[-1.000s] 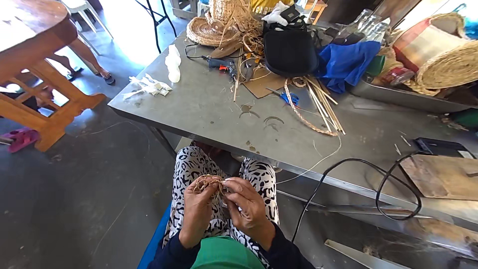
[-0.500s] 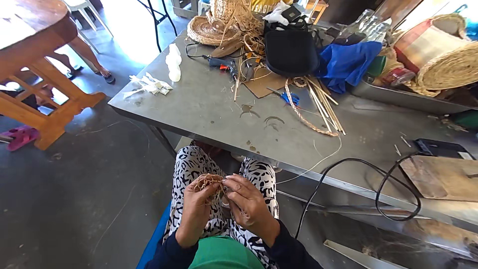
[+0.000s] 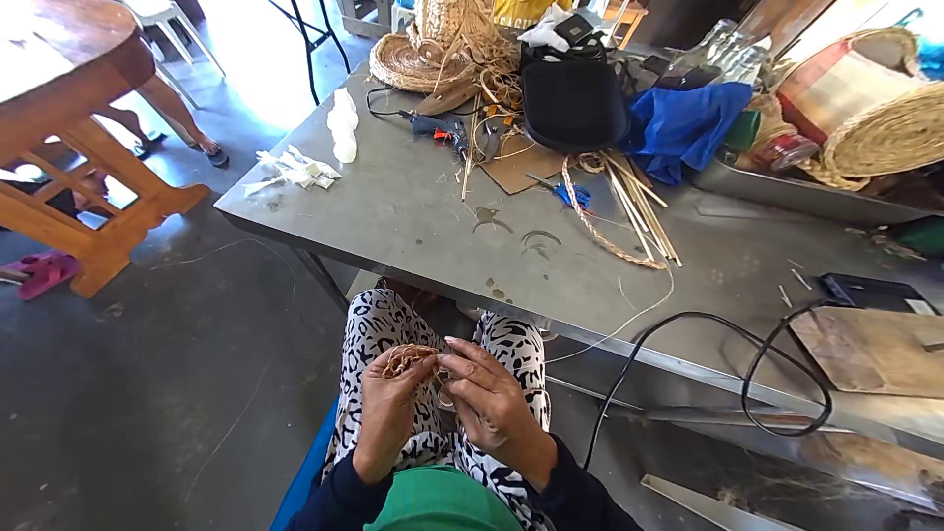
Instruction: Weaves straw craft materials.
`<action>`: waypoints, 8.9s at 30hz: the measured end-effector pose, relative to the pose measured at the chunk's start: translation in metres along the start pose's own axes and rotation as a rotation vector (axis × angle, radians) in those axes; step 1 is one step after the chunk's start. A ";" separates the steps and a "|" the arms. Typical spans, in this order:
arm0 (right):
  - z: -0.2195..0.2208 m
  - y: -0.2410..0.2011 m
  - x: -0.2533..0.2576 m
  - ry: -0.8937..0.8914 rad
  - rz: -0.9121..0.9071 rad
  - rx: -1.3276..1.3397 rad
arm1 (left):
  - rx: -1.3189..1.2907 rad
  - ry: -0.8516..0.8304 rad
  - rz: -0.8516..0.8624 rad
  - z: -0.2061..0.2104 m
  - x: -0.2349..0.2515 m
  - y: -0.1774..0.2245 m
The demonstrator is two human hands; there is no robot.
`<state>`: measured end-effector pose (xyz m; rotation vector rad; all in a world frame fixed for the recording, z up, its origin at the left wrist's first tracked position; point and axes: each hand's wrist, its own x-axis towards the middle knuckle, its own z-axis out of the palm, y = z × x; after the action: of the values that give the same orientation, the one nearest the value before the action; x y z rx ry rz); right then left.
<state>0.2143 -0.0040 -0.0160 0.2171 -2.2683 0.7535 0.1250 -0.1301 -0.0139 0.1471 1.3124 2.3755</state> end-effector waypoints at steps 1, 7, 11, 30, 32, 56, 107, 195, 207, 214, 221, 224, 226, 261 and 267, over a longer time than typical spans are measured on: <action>-0.001 -0.001 0.000 0.007 0.022 0.010 | 0.014 -0.006 0.030 -0.001 0.000 -0.003; -0.003 -0.015 -0.001 0.057 0.147 0.151 | 0.028 -0.014 0.085 0.000 -0.002 -0.008; -0.001 -0.012 -0.002 0.049 0.242 0.225 | -0.025 -0.037 0.001 0.000 -0.001 -0.002; -0.008 0.001 -0.003 0.096 0.380 0.248 | -0.059 -0.093 -0.319 -0.001 0.004 0.004; -0.009 0.001 -0.002 0.104 0.400 0.269 | -0.090 -0.121 -0.326 -0.004 0.004 0.002; -0.021 -0.007 -0.001 0.026 0.342 0.239 | -0.121 -0.087 -0.300 -0.003 0.000 -0.004; -0.047 0.013 0.018 -0.319 0.601 0.349 | 0.206 -0.256 -0.214 -0.014 0.003 0.012; 0.000 0.000 0.014 -0.042 0.713 0.408 | 0.517 -0.548 0.052 -0.029 0.011 -0.001; 0.007 -0.003 0.013 0.027 0.728 0.353 | 0.449 -0.485 -0.047 -0.026 0.009 -0.001; 0.010 -0.002 0.007 0.069 0.685 0.335 | 0.609 -0.495 0.198 -0.028 0.007 -0.010; 0.017 -0.003 0.000 0.123 0.656 0.270 | 0.701 -0.488 0.220 -0.028 0.005 -0.012; 0.020 -0.003 -0.002 0.153 0.644 0.234 | 0.701 -0.481 0.216 -0.028 0.002 -0.013; 0.021 -0.002 -0.003 0.168 0.628 0.223 | 0.680 -0.476 0.218 -0.027 0.001 -0.014; -0.032 0.021 0.008 -0.272 0.940 0.617 | 0.559 -0.449 -0.053 -0.015 0.017 0.001; -0.030 0.021 0.006 -0.132 1.010 0.638 | 0.539 -0.442 -0.127 -0.012 0.014 0.005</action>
<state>0.2198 0.0307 -0.0044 -0.6648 -2.0973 2.0129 0.1073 -0.1359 -0.0180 0.6789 1.6303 1.6991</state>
